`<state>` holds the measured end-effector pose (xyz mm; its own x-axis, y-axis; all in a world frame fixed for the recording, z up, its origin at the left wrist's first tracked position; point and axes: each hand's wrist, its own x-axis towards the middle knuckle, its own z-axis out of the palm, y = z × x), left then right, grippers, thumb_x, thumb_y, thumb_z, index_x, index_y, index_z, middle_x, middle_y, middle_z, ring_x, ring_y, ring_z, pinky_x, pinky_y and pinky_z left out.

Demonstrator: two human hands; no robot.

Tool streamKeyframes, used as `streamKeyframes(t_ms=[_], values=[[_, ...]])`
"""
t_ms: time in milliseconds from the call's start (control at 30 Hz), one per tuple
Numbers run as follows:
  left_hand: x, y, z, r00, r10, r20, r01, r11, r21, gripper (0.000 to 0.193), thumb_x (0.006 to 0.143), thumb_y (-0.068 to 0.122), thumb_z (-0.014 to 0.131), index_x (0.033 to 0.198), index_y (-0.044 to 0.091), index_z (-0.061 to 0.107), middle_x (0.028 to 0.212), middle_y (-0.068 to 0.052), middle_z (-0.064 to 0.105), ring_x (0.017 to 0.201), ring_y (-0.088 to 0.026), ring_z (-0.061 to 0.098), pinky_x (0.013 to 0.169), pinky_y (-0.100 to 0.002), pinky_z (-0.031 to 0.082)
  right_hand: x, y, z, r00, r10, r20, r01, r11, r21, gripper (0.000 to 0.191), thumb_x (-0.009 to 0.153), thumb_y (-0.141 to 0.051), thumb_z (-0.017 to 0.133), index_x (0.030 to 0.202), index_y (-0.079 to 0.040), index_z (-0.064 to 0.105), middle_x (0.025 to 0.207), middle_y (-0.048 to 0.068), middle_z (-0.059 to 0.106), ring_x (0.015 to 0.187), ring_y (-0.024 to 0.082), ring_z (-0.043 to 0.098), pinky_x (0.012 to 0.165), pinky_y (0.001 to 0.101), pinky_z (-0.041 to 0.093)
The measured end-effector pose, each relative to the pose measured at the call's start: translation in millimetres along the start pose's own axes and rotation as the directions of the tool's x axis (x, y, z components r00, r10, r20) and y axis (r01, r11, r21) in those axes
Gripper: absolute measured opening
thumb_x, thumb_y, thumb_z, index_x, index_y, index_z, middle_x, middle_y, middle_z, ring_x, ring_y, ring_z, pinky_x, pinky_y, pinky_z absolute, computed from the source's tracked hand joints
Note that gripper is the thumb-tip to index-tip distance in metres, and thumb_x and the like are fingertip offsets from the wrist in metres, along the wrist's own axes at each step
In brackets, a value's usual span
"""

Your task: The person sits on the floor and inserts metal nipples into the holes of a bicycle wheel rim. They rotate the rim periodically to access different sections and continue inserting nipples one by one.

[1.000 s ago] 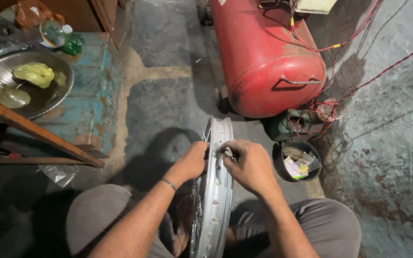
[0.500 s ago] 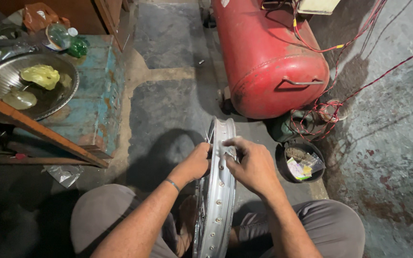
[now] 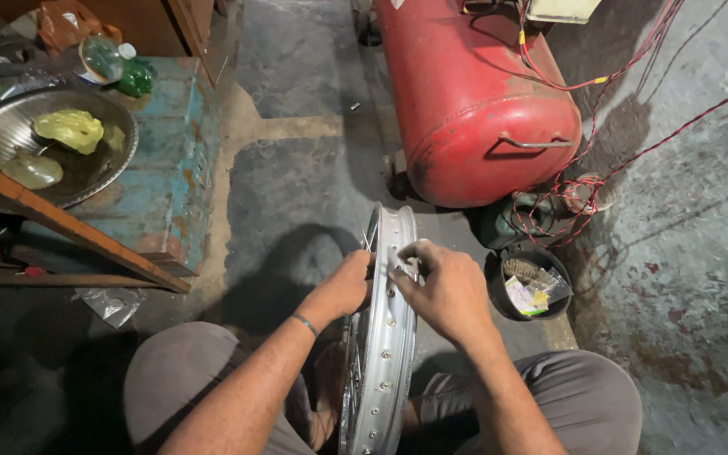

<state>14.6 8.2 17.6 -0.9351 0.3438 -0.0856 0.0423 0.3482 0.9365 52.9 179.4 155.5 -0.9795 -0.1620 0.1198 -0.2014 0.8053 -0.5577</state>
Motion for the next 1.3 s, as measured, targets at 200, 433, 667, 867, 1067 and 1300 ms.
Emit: streamKeyframes(t_ms=[200, 433, 667, 867, 1067, 1300], values=[[-1.7, 2.0, 1.4, 0.997, 0.009, -0.072, -0.003, 0.997, 0.076, 0.032, 0.082, 0.016, 0.075, 0.105, -0.005, 0.068, 0.103, -0.025, 0.073, 0.102, -0.034, 0.071, 0.086, -0.042, 0.053, -0.3, 2.9, 0.9, 0.996, -0.080, -0.024, 0.081, 0.996, 0.046, 0.021, 0.075, -0.023, 0.079, 0.095, -0.014, 0.078, 0.088, 0.016, 0.075, 0.079, 0.037, 0.071, 0.068, 0.0440, 0.055], [-0.4, 2.3, 1.4, 0.999, 0.011, -0.038, -0.009, 0.998, 0.069, 0.032, 0.081, 0.018, 0.075, 0.103, -0.005, 0.069, 0.100, -0.026, 0.074, 0.100, -0.036, 0.073, 0.086, -0.042, 0.055, -0.5, 5.2, 3.8, 0.999, -0.029, -0.022, 0.030, 0.999, 0.042, 0.023, 0.075, -0.025, 0.080, 0.095, -0.013, 0.077, 0.085, 0.017, 0.074, 0.078, 0.037, 0.071, 0.068, 0.0444, 0.055], [0.9, -3.4, 2.9, 0.999, 0.039, -0.032, -0.036, 0.997, 0.073, 0.029, 0.081, 0.015, 0.072, 0.103, -0.005, 0.069, 0.102, -0.026, 0.073, 0.103, -0.037, 0.071, 0.087, -0.043, 0.054, -0.4, 3.7, 3.7, 1.000, -0.002, -0.011, 0.002, 1.000, 0.031, 0.029, 0.075, -0.027, 0.080, 0.099, -0.011, 0.075, 0.083, 0.018, 0.073, 0.078, 0.037, 0.071, 0.068, 0.0443, 0.055], [0.1, -7.4, 4.3, 0.994, 0.079, -0.074, -0.071, 0.992, 0.103, 0.031, 0.081, 0.014, 0.074, 0.102, -0.006, 0.067, 0.103, -0.027, 0.070, 0.104, -0.040, 0.067, 0.087, -0.044, 0.052, -0.9, 1.1, 4.2, 1.000, 0.012, -0.017, -0.012, 1.000, 0.011, 0.030, 0.074, -0.026, 0.080, 0.100, -0.012, 0.075, 0.081, 0.018, 0.073, 0.076, 0.038, 0.070, 0.066, 0.0463, 0.053], [-0.7, -2.7, 2.6, 0.998, 0.049, -0.027, -0.047, 0.996, 0.078, 0.028, 0.081, 0.017, 0.072, 0.098, -0.005, 0.069, 0.095, -0.027, 0.073, 0.098, -0.039, 0.073, 0.082, -0.044, 0.055, -1.9, 1.5, 3.4, 1.000, 0.003, -0.022, -0.002, 0.998, 0.061, 0.025, 0.074, -0.025, 0.080, 0.096, -0.015, 0.077, 0.084, 0.018, 0.073, 0.074, 0.037, 0.071, 0.065, 0.0448, 0.054], [0.4, -3.0, 3.3, 0.993, 0.107, -0.057, -0.100, 0.989, 0.106, 0.027, 0.082, 0.015, 0.072, 0.098, -0.006, 0.069, 0.097, -0.028, 0.071, 0.099, -0.042, 0.069, 0.082, -0.046, 0.054, -1.1, 5.6, 5.3, 0.993, -0.101, -0.062, 0.104, 0.993, 0.057, 0.021, 0.076, -0.024, 0.078, 0.094, -0.013, 0.078, 0.086, 0.016, 0.074, 0.079, 0.037, 0.071, 0.068, 0.0443, 0.055]])
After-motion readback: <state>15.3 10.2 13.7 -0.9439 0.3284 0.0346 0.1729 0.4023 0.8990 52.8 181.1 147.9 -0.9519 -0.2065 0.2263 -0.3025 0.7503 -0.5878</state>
